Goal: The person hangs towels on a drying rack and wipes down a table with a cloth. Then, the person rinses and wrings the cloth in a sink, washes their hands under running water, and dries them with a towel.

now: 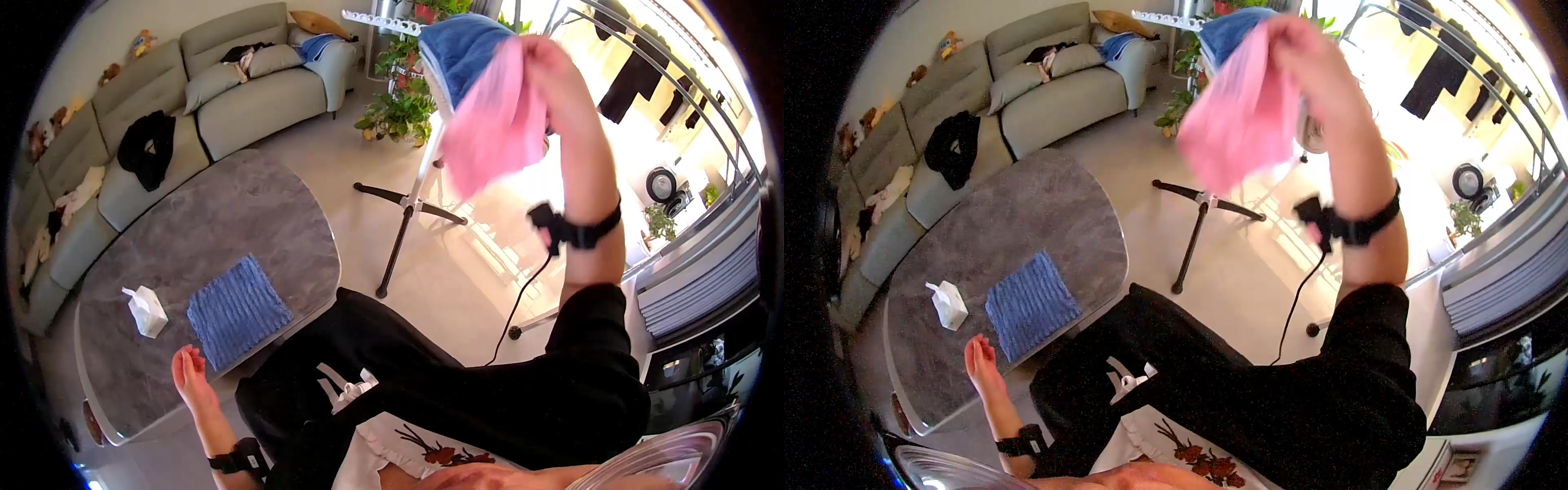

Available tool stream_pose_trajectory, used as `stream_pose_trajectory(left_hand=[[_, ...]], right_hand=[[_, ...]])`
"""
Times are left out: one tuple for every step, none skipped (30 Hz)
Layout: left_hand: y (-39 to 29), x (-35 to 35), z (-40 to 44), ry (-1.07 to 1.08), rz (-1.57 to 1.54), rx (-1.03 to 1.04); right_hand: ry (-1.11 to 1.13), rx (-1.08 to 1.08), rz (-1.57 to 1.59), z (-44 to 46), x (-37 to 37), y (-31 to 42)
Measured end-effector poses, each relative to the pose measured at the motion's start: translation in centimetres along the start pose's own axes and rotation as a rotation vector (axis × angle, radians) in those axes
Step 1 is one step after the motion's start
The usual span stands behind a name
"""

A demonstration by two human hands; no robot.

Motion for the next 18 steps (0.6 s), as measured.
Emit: stream_pose_trajectory(left_hand=[[-0.3, 0.3, -0.1, 0.015, 0.003, 0.004], [-0.6, 0.7, -0.2, 0.023, 0.003, 0.006], [-0.9, 1.1, -0.5, 0.030, 0.005, 0.006], [-1.2, 1.4, -0.9, 0.034, 0.011, 0.004], [-1.6, 1.7, -1.2, 0.027, 0.018, 0.014], [-1.9, 2.0, -1.7, 0.017, 0.024, 0.023], [-2.1, 2.0, -2.1, 0.006, 0.029, 0.033], [-2.3, 1.7, -2.4, -0.007, 0.032, 0.024], [-2.4, 1.3, -2.7, -0.021, 0.035, 0.016], [-2.6, 0.9, -3.1, -0.035, 0.038, 0.006], [-2.7, 0.5, -3.5, -0.040, 0.033, 0.004], [-2.8, 0.2, -3.8, -0.043, 0.028, 0.002], [-2.9, -0.1, -4.1, -0.045, 0.023, -0.003], [-3.0, -0.1, -4.3, -0.088, 0.019, 0.001], [-3.0, 0.0, -4.3, -0.131, 0.016, 0.003], [-3.1, 0.1, -4.3, -0.174, 0.013, 0.004], [-3.5, -0.3, -4.2, -0.120, 0.041, 0.033], [-4.3, -1.1, -4.0, -0.065, 0.071, 0.060]], right_hand=[[-0.044, -0.032, 0.069, 1.3, -1.8, 1.5], [-0.115, 0.034, 0.100, 4.0, -6.6, -0.9], [-0.118, -0.004, -0.011, 5.9, -10.4, -3.4], [-0.182, 0.164, -0.165, 6.6, -11.4, -4.6], [-0.165, 0.211, -0.282, 8.0, -13.6, -8.0], [-0.146, 0.255, -0.399, 9.4, -15.9, -11.5], [-0.065, 0.285, -0.395, 8.7, -15.7, -11.3], [0.018, 0.316, -0.389, 7.8, -15.3, -11.3], [-0.025, 0.292, -0.369, 7.4, -15.0, -11.4], [-0.067, 0.270, -0.350, 7.1, -14.6, -11.6], [-0.110, 0.248, -0.330, 6.8, -14.2, -11.8], [-0.118, 0.265, -0.342, 6.6, -13.7, -11.2], [-0.126, 0.284, -0.355, 6.4, -13.2, -10.3], [-0.134, 0.304, -0.368, 6.2, -12.7, -9.6], [-0.121, 0.416, -0.575, 7.7, -14.7, -11.0], [-0.180, 0.405, -0.587, 6.9, -13.7, -9.0], [-0.235, 0.395, -0.598, 6.1, -12.9, -6.4], [-0.289, 0.387, -0.608, 5.3, -12.0, -4.8]])
Point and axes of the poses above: each hand's wrist, its own z-axis towards the middle knuckle, its own x-axis out of the palm, y = z × x, the point moved 1 cm from there along z, towards the middle knuckle, and after that the axes turned 12 degrees about y, right-handed, at the moved point
